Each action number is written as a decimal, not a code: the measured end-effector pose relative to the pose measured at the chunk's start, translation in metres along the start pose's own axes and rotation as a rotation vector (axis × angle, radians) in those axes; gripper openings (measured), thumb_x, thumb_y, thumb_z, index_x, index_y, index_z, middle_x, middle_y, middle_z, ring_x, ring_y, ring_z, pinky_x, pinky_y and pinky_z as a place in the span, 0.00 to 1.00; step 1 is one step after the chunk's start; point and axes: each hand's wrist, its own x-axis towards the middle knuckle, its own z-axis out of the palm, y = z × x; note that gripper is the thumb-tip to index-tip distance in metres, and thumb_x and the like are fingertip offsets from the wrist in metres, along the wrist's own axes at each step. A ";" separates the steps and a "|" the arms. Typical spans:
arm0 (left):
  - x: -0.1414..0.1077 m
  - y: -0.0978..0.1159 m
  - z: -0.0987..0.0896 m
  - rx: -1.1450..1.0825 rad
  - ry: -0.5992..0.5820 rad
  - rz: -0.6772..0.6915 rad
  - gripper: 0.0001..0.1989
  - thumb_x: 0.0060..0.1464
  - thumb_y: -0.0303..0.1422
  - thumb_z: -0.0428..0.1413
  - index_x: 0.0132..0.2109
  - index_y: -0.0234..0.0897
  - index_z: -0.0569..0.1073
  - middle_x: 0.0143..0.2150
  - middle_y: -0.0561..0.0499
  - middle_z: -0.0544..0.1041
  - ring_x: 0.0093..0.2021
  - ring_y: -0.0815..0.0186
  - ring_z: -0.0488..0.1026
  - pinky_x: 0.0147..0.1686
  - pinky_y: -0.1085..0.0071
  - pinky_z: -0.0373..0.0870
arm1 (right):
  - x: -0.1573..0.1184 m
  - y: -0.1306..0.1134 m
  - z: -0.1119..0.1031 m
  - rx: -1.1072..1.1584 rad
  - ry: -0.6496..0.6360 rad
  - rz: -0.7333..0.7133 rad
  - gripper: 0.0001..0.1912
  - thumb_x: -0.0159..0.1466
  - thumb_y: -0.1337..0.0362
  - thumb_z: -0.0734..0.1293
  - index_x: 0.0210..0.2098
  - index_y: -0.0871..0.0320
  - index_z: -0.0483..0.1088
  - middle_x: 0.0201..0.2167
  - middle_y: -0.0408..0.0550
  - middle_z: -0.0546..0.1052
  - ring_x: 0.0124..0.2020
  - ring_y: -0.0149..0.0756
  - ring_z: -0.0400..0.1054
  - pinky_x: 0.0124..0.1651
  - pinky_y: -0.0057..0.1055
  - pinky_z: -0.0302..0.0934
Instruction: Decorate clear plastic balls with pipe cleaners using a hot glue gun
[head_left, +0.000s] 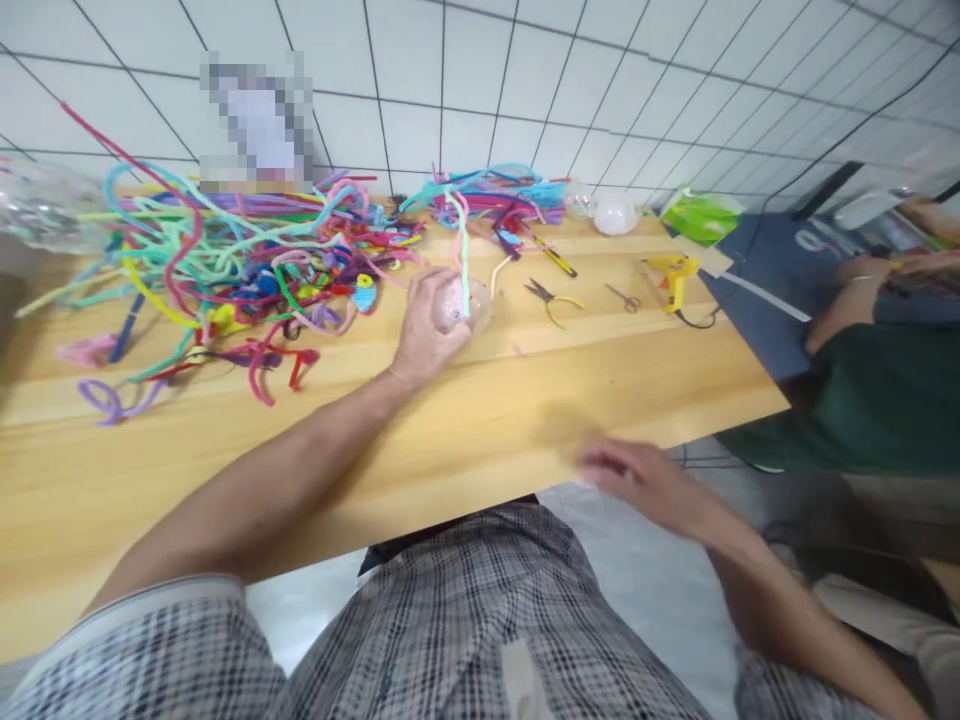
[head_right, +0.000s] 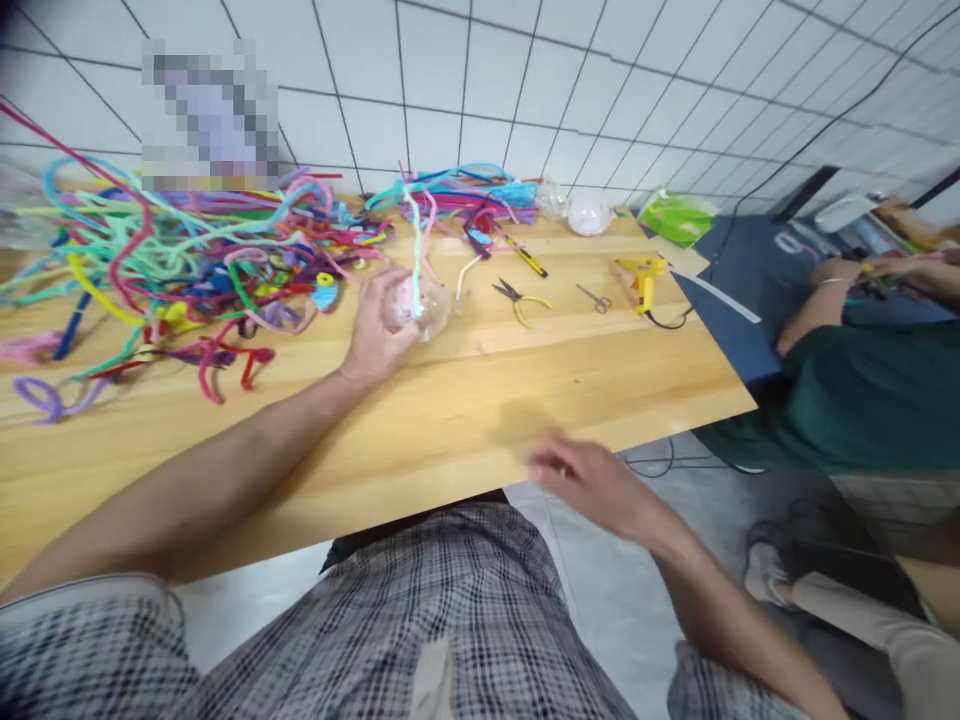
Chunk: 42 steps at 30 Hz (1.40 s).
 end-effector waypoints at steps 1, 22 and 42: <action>0.000 0.000 -0.001 -0.001 -0.002 -0.013 0.32 0.60 0.45 0.70 0.67 0.45 0.73 0.67 0.40 0.76 0.72 0.45 0.73 0.78 0.41 0.66 | 0.008 -0.003 0.001 -0.007 -0.014 -0.005 0.26 0.74 0.38 0.71 0.53 0.55 0.79 0.42 0.58 0.89 0.52 0.56 0.85 0.53 0.44 0.72; -0.007 0.006 -0.012 -0.023 -0.012 -0.034 0.34 0.65 0.53 0.70 0.70 0.48 0.71 0.68 0.43 0.75 0.72 0.44 0.73 0.78 0.36 0.67 | 0.102 0.032 -0.011 -0.221 -0.148 0.097 0.12 0.76 0.59 0.66 0.44 0.56 0.81 0.40 0.59 0.88 0.44 0.54 0.83 0.44 0.40 0.67; -0.007 0.019 -0.014 -0.028 -0.045 -0.013 0.31 0.67 0.47 0.68 0.72 0.47 0.73 0.68 0.41 0.76 0.70 0.44 0.74 0.73 0.37 0.73 | 0.155 0.122 -0.062 1.064 -0.039 0.069 0.22 0.59 0.55 0.84 0.24 0.55 0.70 0.19 0.34 0.60 0.20 0.22 0.46 0.23 0.27 0.38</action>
